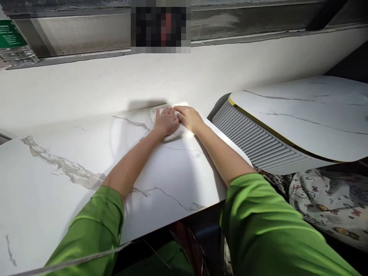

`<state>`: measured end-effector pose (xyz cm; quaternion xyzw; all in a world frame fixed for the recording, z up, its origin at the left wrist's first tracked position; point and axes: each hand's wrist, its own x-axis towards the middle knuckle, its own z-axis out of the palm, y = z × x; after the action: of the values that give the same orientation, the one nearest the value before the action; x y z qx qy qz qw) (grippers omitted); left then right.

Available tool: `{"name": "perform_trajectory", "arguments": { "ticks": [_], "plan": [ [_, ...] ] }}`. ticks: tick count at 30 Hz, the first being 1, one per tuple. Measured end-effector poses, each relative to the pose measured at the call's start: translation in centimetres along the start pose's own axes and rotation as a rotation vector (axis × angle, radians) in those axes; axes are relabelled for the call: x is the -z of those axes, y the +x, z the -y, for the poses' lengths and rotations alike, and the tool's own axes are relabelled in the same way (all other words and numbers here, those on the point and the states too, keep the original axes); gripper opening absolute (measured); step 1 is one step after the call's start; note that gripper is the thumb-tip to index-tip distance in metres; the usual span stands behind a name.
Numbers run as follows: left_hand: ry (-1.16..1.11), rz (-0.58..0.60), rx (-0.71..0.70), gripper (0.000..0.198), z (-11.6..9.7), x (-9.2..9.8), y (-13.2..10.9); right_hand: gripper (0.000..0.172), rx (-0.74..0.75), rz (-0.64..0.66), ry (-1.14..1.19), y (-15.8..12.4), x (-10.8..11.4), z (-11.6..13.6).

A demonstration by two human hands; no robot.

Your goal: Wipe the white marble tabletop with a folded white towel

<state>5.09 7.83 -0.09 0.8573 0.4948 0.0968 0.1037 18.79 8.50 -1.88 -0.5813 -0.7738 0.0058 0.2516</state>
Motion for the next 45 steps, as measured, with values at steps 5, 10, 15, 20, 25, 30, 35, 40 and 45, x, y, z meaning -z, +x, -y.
{"name": "perform_trajectory", "arguments": {
  "ticks": [5, 10, 15, 20, 25, 30, 35, 40, 45],
  "plan": [
    [0.014, -0.012, 0.055, 0.056, 1.4, 0.3, 0.6, 0.047, -0.076, -0.014, -0.028, 2.0, -1.1, 0.7],
    [0.027, 0.020, 0.043, 0.057, 1.2, 0.7, -3.1, 0.048, 0.004, 0.013, -0.094, -0.9, -0.8, 2.9],
    [0.041, 0.060, -0.026, 0.058, 0.9, 1.5, -10.2, 0.051, -0.011, 0.012, -0.137, -6.8, 0.1, 8.0],
    [0.032, 0.048, -0.133, 0.056, 1.2, 2.2, -19.2, 0.055, 0.081, 0.083, -0.190, -13.7, 2.0, 14.5],
    [-0.013, 0.067, -0.160, 0.056, 1.8, 2.8, -25.5, 0.055, 0.234, 0.079, -0.176, -18.1, 2.7, 18.0],
    [-0.114, 0.094, -0.039, 0.056, 2.1, 3.0, -25.1, 0.055, 0.272, 0.081, -0.105, -17.2, 1.9, 17.1],
    [-0.063, 0.027, 0.070, 0.058, 3.5, 2.8, -19.1, 0.053, 0.208, 0.101, -0.054, -10.9, -0.2, 14.3],
    [0.002, -0.012, 0.072, 0.055, 8.0, 3.3, -10.6, 0.050, 0.140, 0.055, -0.038, -1.8, -3.6, 11.9],
    [0.020, -0.027, 0.140, 0.055, 10.8, 3.7, -7.0, 0.048, 0.069, 0.038, -0.033, 3.0, -5.6, 11.4]
  ]
}}
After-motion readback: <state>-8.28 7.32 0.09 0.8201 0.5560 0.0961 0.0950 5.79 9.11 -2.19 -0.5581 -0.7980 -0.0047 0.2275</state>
